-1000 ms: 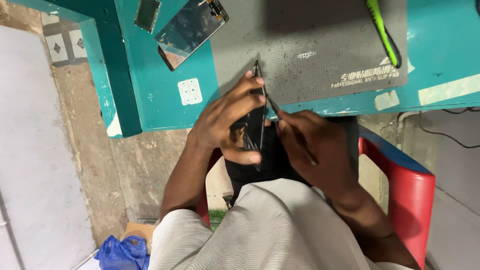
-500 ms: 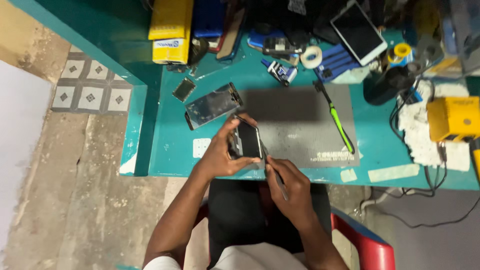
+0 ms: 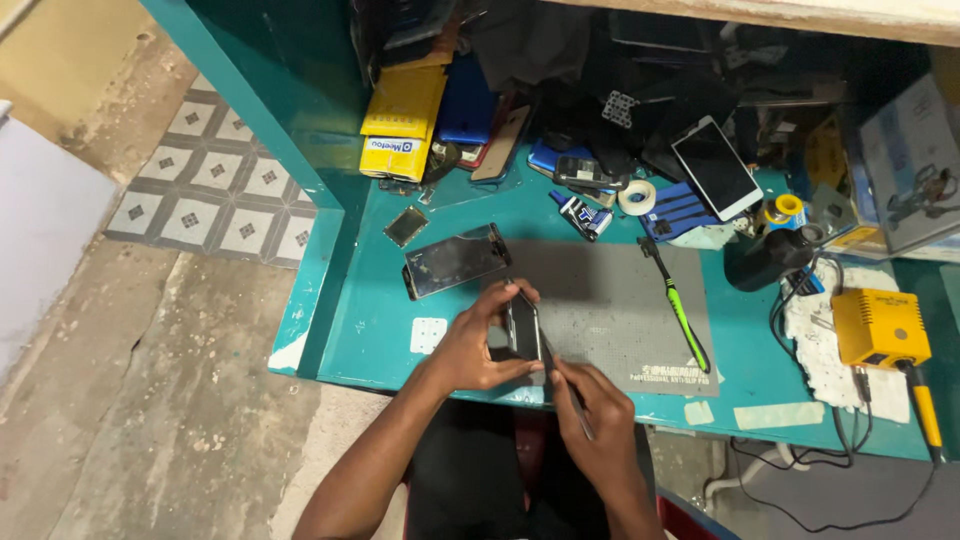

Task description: The person uses tweezers to carefully pry and separate the screen assembly from the smartphone frame. They apply a liquid from a bottle to the seam to aid in separation and continue working around the edges to detach the display.

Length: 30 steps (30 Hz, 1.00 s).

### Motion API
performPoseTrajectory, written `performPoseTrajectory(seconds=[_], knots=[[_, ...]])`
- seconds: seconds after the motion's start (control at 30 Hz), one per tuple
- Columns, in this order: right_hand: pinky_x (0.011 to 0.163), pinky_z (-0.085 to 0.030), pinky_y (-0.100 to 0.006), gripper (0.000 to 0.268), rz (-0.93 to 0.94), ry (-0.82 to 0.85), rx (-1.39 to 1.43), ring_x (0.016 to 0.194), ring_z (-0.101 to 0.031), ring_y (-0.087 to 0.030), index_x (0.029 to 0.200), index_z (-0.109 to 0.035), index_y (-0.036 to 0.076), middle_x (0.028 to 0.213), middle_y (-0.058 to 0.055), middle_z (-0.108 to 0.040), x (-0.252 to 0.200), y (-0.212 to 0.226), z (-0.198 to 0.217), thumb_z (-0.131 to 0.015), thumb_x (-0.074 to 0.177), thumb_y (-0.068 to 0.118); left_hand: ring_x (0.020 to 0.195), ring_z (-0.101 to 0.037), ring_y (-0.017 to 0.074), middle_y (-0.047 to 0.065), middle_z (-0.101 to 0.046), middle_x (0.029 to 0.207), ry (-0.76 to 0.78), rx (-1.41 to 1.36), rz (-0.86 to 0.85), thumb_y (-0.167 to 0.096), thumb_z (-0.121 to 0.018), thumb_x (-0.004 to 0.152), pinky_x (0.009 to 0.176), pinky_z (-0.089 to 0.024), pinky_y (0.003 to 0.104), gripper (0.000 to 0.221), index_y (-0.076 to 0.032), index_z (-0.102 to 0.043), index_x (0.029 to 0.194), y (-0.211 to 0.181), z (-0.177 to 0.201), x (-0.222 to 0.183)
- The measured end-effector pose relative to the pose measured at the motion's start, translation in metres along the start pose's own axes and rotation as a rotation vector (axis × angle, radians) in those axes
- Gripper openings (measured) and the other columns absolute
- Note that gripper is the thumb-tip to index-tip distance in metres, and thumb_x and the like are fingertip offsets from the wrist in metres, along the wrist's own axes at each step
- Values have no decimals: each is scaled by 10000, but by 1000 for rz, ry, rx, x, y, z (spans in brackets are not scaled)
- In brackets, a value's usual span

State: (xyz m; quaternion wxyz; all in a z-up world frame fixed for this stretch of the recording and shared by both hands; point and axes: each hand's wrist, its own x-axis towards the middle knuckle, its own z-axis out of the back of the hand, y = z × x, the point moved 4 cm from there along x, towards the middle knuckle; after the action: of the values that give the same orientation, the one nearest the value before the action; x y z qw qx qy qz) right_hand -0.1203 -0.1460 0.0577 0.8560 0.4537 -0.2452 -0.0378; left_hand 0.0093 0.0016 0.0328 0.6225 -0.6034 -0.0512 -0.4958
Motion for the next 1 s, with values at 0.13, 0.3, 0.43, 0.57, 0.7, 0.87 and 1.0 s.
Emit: performPoseTrajectory(seconds=[0.13, 0.3, 0.43, 0.57, 0.7, 0.87, 1.0], knots=[[692, -583, -283, 219, 93, -48, -23, 812, -760, -195, 1122, -731, -60, 962, -171, -767, 13, -3, -6, -678, 937, 44, 1270, -632, 292, 129, -543, 1463, 1, -36, -2, -165, -942, 793, 940, -638, 414, 1116, -336, -204, 1613, -1, 2, 0], [593, -544, -262, 229, 62, -92, 16, 699, -706, -148, 1134, -736, -59, 906, -146, -765, 12, -8, -9, -677, 934, 36, 1272, -622, 314, 127, -560, 1428, -6, 10, -18, -157, -942, 766, 889, -634, 401, 1119, -330, -212, 1596, -3, 2, 2], [599, -546, -238, 228, 100, -124, 62, 715, -700, -123, 1145, -727, -60, 935, -142, -761, 9, -12, -12, -676, 949, 44, 1260, -637, 297, 113, -555, 1442, -2, 13, -24, -165, -936, 791, 929, -640, 408, 1122, -346, -189, 1608, -5, 1, 2], [563, -542, -234, 232, 110, -130, 53, 694, -701, -116, 1149, -730, -54, 958, -145, -766, 10, -15, -13, -680, 951, 54, 1256, -643, 307, 117, -551, 1442, 0, 31, -35, -174, -937, 779, 941, -639, 422, 1137, -348, -178, 1607, -5, 1, 4], [561, -548, -240, 233, 106, -130, 56, 693, -708, -119, 1156, -727, -55, 952, -149, -767, 9, -16, -13, -678, 954, 51, 1243, -652, 306, 122, -559, 1439, -2, 33, -27, -170, -940, 780, 917, -643, 414, 1138, -350, -180, 1607, -3, 1, 2], [619, -579, -261, 228, 116, -140, 20, 748, -736, -160, 1154, -725, -58, 984, -166, -761, 10, -11, -11, -676, 950, 32, 1230, -651, 290, 144, -550, 1439, 6, -20, -15, -144, -942, 780, 933, -637, 401, 1132, -346, -193, 1605, 1, 1, 1], [793, -581, -324, 196, 168, -157, -9, 900, -746, -243, 1170, -712, -62, 1044, -189, -747, 8, -14, -8, -659, 991, -1, 1292, -606, 306, 133, -533, 1435, -11, -50, -37, -84, -935, 766, 1060, -559, 444, 1136, -359, -224, 1608, 13, -1, -6]])
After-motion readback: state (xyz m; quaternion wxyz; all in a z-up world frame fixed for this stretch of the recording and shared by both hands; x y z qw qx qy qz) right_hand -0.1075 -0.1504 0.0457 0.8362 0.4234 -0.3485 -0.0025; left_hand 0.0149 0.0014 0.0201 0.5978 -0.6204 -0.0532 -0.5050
